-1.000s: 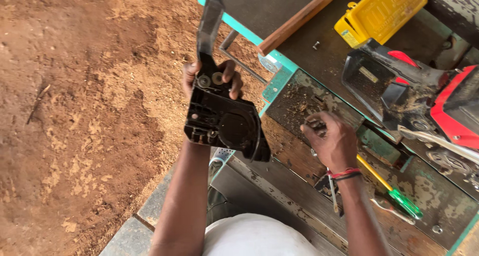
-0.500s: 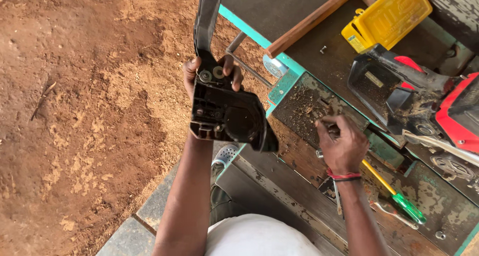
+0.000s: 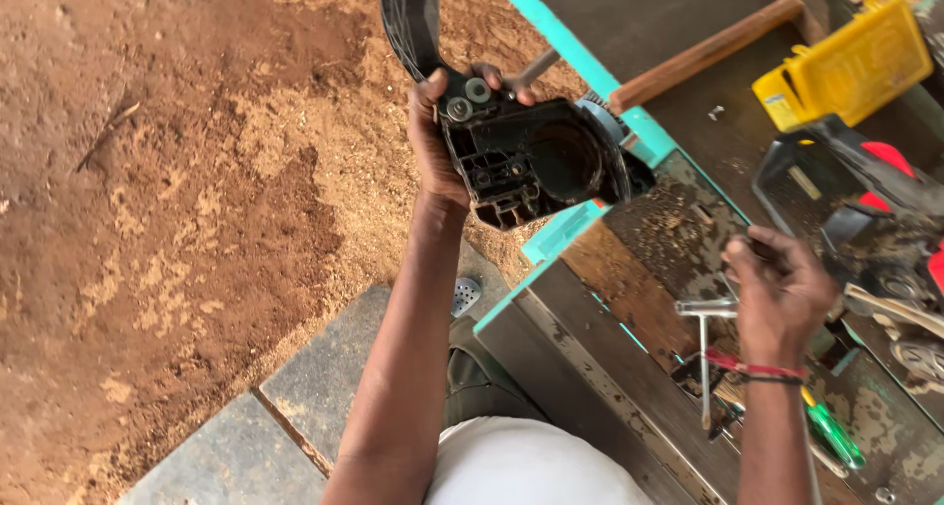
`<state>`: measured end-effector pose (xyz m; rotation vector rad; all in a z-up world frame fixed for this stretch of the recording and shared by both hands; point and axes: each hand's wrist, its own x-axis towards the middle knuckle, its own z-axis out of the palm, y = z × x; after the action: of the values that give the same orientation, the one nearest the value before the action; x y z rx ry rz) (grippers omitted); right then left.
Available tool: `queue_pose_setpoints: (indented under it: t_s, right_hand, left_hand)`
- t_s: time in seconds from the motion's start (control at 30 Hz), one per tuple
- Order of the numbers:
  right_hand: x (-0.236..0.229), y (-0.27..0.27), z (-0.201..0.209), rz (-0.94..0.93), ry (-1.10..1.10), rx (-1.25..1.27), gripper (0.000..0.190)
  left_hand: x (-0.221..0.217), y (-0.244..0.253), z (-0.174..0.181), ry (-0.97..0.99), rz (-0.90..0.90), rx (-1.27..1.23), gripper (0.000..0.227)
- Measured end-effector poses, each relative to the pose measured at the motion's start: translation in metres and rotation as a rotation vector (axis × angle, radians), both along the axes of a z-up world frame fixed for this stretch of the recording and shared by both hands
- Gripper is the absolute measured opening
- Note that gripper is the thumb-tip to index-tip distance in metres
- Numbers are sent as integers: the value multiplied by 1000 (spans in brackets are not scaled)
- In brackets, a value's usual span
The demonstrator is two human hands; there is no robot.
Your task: The person disassembles the housing of a chainsaw using a screwdriver and a socket wrench, then cleans the interior components with a brush.
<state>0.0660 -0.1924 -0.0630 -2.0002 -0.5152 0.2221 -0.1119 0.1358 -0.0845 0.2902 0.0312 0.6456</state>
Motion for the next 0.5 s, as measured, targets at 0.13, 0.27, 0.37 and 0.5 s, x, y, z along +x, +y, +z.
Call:
queue_pose_setpoints:
  t_s: [0.13, 0.27, 0.37, 0.5]
  right_hand:
    - [-17, 13, 2, -12, 43, 15, 17]
    - [-29, 25, 2, -12, 23, -1, 13]
    - [-34, 33, -1, -15, 34, 31, 16]
    - [-40, 41, -1, -33, 38, 56, 18]
  left_hand:
    - [-17, 26, -5, -74, 75, 62, 53]
    - [-29, 44, -6, -72, 197, -9, 54]
    - [-34, 56, -2, -63, 234, -38, 55]
    - [-35, 65, 2, -37, 200, 14, 55]
